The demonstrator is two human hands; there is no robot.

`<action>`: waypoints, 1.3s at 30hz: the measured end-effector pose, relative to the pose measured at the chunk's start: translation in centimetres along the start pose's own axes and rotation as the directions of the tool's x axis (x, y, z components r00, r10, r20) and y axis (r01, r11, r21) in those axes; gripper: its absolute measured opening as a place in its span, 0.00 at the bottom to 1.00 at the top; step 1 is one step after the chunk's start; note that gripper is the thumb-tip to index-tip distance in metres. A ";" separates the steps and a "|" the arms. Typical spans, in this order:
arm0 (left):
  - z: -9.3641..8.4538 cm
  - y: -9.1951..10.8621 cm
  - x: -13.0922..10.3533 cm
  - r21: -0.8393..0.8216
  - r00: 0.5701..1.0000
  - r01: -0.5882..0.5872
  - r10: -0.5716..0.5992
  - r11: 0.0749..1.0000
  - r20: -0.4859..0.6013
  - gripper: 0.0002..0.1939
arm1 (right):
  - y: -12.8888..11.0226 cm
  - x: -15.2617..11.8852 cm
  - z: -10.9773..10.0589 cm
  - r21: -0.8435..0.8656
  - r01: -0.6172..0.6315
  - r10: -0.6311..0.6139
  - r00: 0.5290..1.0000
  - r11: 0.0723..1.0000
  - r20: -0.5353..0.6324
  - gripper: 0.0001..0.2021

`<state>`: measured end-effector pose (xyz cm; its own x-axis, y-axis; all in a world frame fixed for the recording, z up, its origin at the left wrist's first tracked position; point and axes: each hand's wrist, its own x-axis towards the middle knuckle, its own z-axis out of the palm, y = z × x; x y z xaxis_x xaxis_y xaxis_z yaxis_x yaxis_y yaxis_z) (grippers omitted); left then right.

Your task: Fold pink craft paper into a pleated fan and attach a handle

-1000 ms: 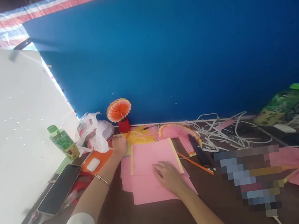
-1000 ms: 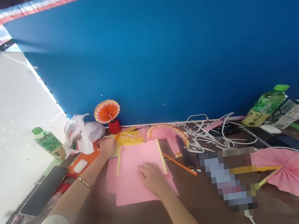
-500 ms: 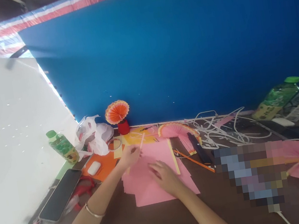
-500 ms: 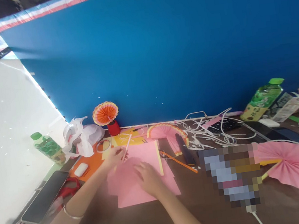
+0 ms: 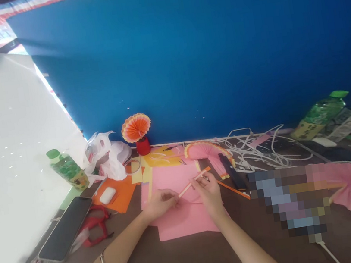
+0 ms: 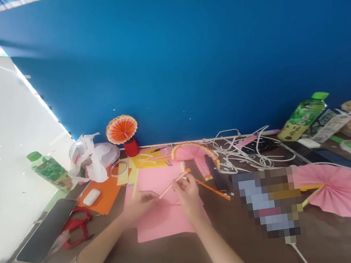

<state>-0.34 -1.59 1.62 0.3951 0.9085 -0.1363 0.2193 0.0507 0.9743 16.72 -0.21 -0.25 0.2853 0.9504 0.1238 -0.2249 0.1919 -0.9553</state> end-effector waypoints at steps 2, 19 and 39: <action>-0.1 0.2 0.0 -0.013 1.000 0.007 -0.007 1.000 0.001 0.13 | -0.1 0.1 -0.2 -0.004 0.011 -0.011 1.000 1.000 -0.025 0.22; -0.1 -1.5 0.5 -0.096 0.998 -0.050 0.052 0.994 0.019 0.08 | 0.3 0.3 -0.1 -0.061 0.016 -0.018 1.000 0.998 -0.021 0.21; 0.1 -2.6 0.6 -0.115 0.973 -0.194 0.176 0.974 -0.147 0.12 | -0.9 -2.0 0.1 -0.553 0.781 -0.500 0.616 0.291 0.609 0.04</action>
<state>-0.63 -1.23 -0.98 0.2919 0.9542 0.0655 0.0345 -0.0790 0.9963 16.25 -2.21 0.45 -0.2789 0.6388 0.7171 0.6723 0.6631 -0.3292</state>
